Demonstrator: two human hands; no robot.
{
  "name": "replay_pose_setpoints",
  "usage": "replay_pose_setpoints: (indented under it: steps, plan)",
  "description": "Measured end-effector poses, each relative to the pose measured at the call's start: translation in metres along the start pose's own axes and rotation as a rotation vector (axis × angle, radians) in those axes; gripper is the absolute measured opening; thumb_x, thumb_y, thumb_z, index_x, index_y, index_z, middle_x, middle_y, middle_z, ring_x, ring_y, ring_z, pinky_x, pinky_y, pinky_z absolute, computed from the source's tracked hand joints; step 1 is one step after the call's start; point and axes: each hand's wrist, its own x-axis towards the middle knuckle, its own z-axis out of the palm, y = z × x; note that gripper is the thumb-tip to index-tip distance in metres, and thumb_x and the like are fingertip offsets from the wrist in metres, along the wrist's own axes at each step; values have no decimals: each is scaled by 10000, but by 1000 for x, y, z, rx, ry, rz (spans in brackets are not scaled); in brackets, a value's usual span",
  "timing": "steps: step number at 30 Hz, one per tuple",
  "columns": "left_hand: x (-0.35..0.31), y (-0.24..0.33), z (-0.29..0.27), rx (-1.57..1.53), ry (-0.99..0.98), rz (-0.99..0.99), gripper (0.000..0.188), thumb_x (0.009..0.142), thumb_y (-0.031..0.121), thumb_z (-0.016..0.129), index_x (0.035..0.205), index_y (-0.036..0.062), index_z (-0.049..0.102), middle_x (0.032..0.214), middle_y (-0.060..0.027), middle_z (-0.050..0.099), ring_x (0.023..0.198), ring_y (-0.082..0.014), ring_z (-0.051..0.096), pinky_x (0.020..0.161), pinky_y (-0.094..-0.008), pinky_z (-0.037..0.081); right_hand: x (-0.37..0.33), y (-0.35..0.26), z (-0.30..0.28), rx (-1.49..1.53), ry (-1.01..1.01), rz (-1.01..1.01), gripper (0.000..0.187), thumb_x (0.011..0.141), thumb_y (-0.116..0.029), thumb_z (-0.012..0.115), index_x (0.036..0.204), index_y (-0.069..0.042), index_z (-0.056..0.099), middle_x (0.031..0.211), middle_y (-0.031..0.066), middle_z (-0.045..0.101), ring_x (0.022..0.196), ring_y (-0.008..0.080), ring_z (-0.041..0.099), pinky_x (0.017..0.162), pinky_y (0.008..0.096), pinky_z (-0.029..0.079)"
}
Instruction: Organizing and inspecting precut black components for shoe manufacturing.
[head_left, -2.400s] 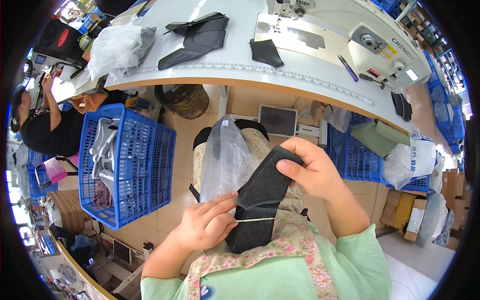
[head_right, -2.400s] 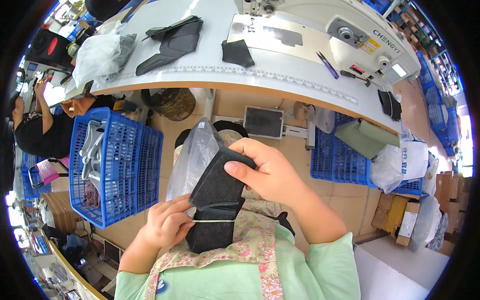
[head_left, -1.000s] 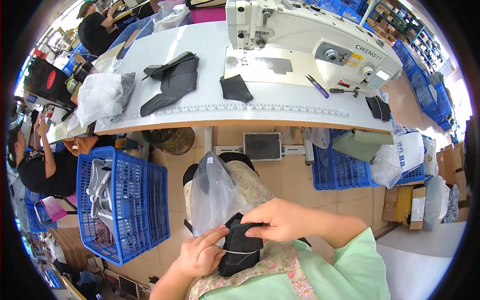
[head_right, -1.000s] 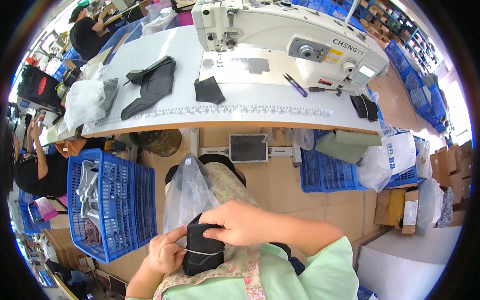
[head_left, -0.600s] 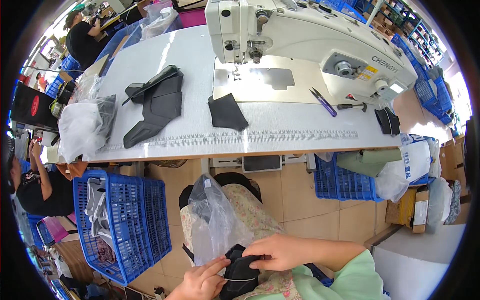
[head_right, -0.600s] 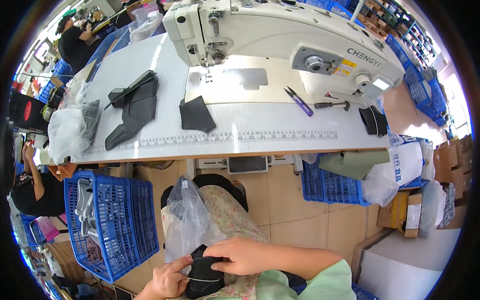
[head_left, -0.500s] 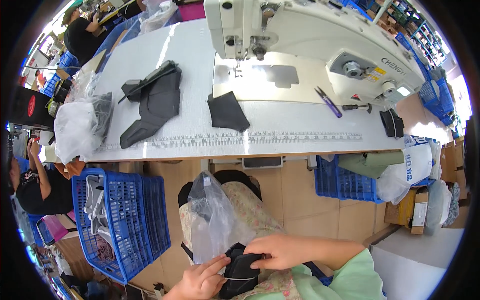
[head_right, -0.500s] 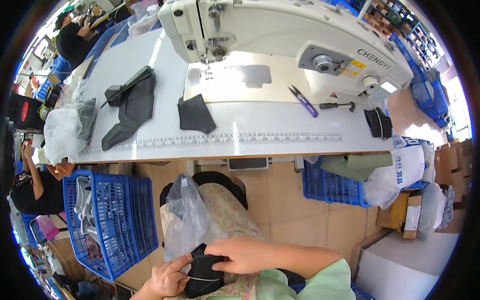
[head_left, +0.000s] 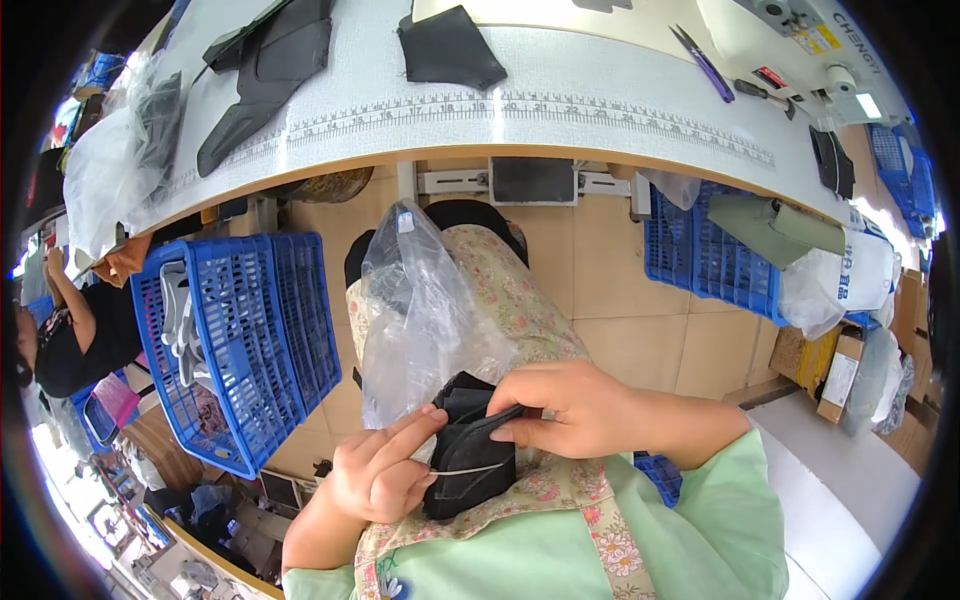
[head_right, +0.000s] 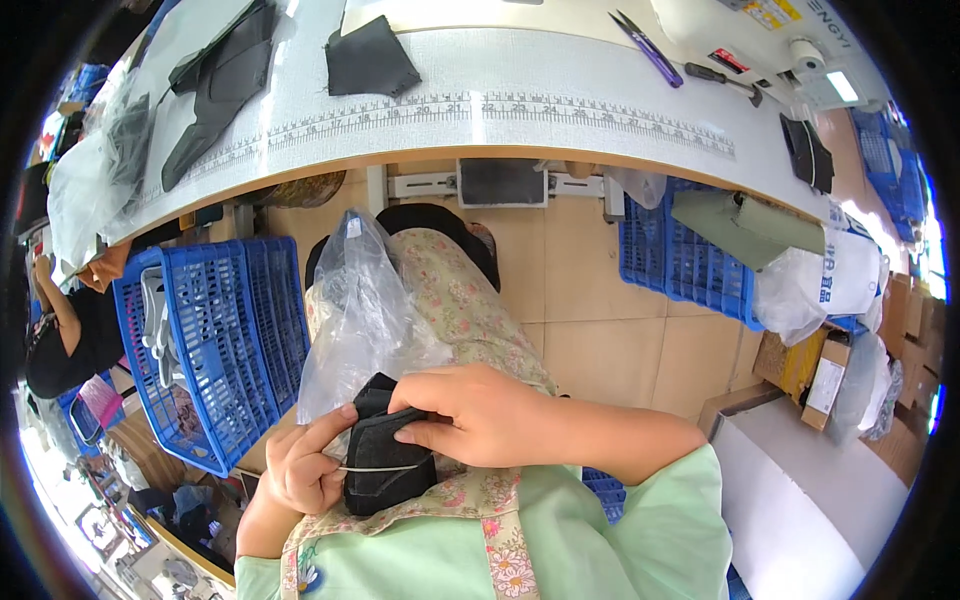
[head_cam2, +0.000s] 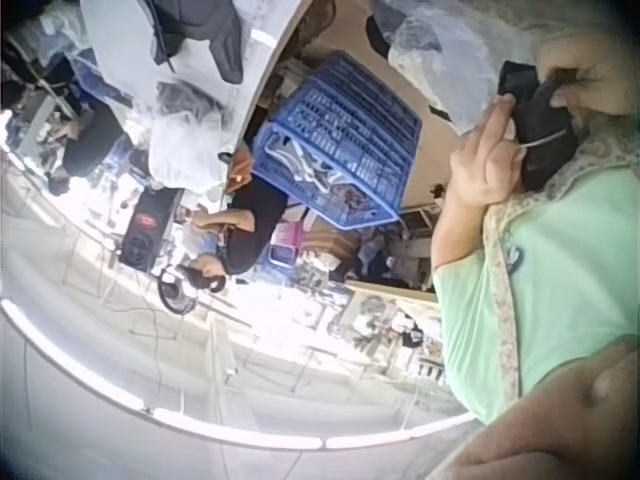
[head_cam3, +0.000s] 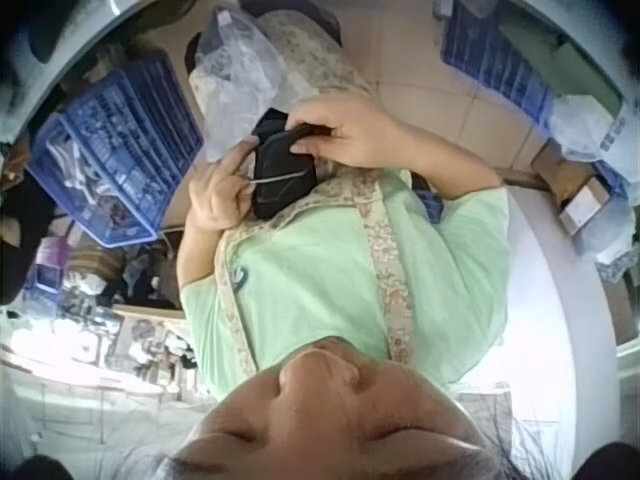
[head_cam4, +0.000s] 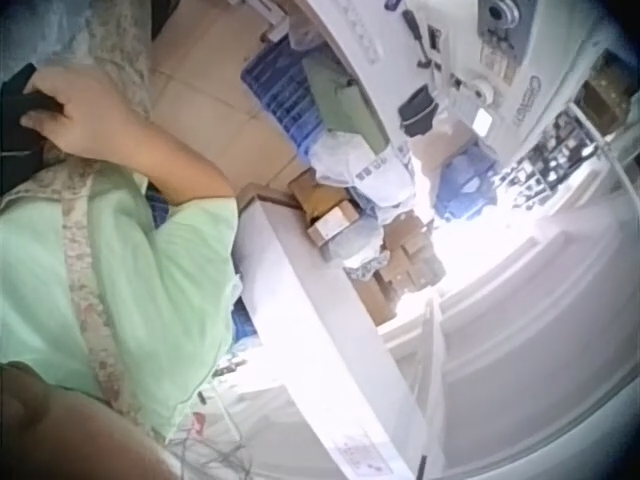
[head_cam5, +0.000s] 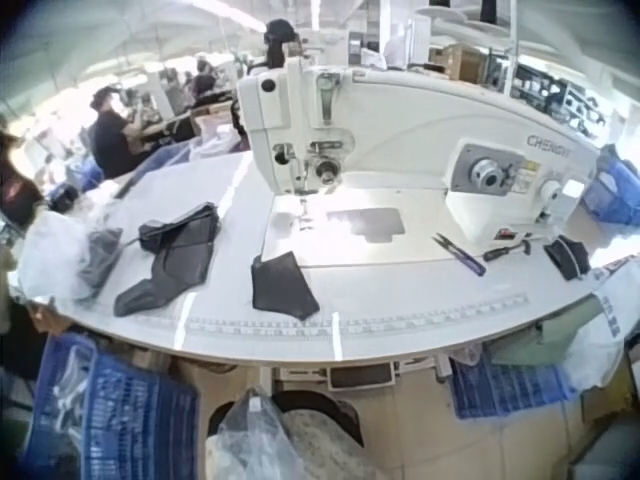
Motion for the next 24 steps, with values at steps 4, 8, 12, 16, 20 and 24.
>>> replay_pose_setpoints:
  steps: [4,8,12,16,20,24]
  plan:
    - [-7,6,-6,5,-6,20,251,746,47,611,810,40,369,1006,-270,627,756,-286,683,414,-245,427,0,-3,9,-63,71,-227,146,797,-101,636,911,-54,557,800,106,577,717,285,584,624,365,463]
    - [-13,10,-5,32,12,45,256,731,64,610,779,45,358,1000,-288,625,741,-277,683,396,-234,398,-2,-2,16,-130,63,-402,159,775,-73,633,913,-69,553,843,95,571,716,280,583,617,378,461]
    - [-16,15,-10,36,-2,48,252,734,66,602,768,48,353,992,-297,623,762,-288,685,390,-228,391,-6,-3,21,-180,75,-523,185,759,-74,642,911,-70,536,858,90,560,738,284,579,621,383,455]
    - [-21,17,-5,68,2,74,261,750,71,609,771,55,350,993,-300,621,796,-306,684,389,-226,392,0,-15,16,-124,-82,-252,200,753,-93,655,900,-63,523,878,92,559,841,285,575,699,385,462]
    - [-20,17,-7,92,26,101,275,767,90,623,786,61,350,994,-295,622,804,-307,683,392,-223,393,7,-18,14,-216,-29,-276,268,728,-104,686,910,-35,502,1064,140,511,979,318,539,803,380,451]
    - [-19,17,-9,102,33,111,285,759,93,633,792,61,351,989,-297,622,800,-306,683,395,-221,394,7,-11,22,-14,-86,-284,324,718,-83,695,937,-5,468,1179,166,446,1018,341,518,829,376,447]
